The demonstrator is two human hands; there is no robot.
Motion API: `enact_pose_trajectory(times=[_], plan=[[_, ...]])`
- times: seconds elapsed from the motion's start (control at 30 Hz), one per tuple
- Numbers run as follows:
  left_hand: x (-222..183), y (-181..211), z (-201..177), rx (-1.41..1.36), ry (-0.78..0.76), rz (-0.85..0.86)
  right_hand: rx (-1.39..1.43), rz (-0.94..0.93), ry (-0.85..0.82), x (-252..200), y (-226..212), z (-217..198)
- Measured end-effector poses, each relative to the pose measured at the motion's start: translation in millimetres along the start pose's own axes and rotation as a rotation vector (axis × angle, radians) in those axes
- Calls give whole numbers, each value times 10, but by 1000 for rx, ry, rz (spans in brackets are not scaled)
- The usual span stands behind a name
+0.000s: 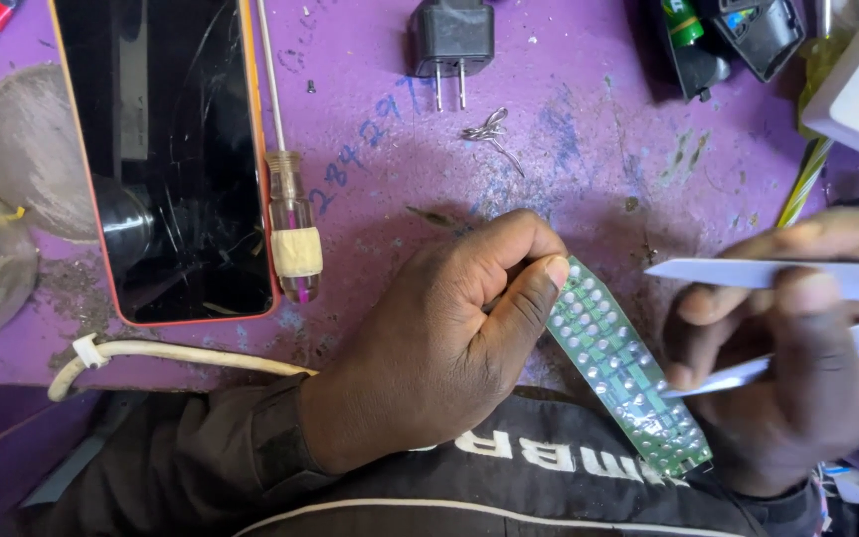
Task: Repairing a remote control PCB by scraping contacts with scissors and handling small components
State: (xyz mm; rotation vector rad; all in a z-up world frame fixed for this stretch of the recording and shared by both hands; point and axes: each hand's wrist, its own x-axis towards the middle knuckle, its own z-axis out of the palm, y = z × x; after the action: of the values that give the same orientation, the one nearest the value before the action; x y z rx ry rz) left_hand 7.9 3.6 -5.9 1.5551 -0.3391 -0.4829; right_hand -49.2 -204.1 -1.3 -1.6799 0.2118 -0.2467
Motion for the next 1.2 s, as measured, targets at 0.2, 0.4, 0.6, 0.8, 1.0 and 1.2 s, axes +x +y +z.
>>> enact_pose_trajectory(times=[0.2, 0.4, 0.6, 0.8, 1.0, 1.2], plan=[[-11, -8, -3, -45, 0, 15, -237, -244, -163, -136, 424, -610], [-13, -16, 7, -40, 13, -14, -156, -211, -130, 25, 495, -712], [-19, -41, 2, -7, 17, 12, -242, -386, -173, 61, 312, -160], [-3, -14, -13, -10, 9, -40, -184, -228, -162, 52, 240, -68], [10, -30, -7, -1, 9, -12, -107, -170, -172, 69, 247, -51], [26, -24, 4, -6, 30, -6, -138, -210, -142, 51, 265, -6]])
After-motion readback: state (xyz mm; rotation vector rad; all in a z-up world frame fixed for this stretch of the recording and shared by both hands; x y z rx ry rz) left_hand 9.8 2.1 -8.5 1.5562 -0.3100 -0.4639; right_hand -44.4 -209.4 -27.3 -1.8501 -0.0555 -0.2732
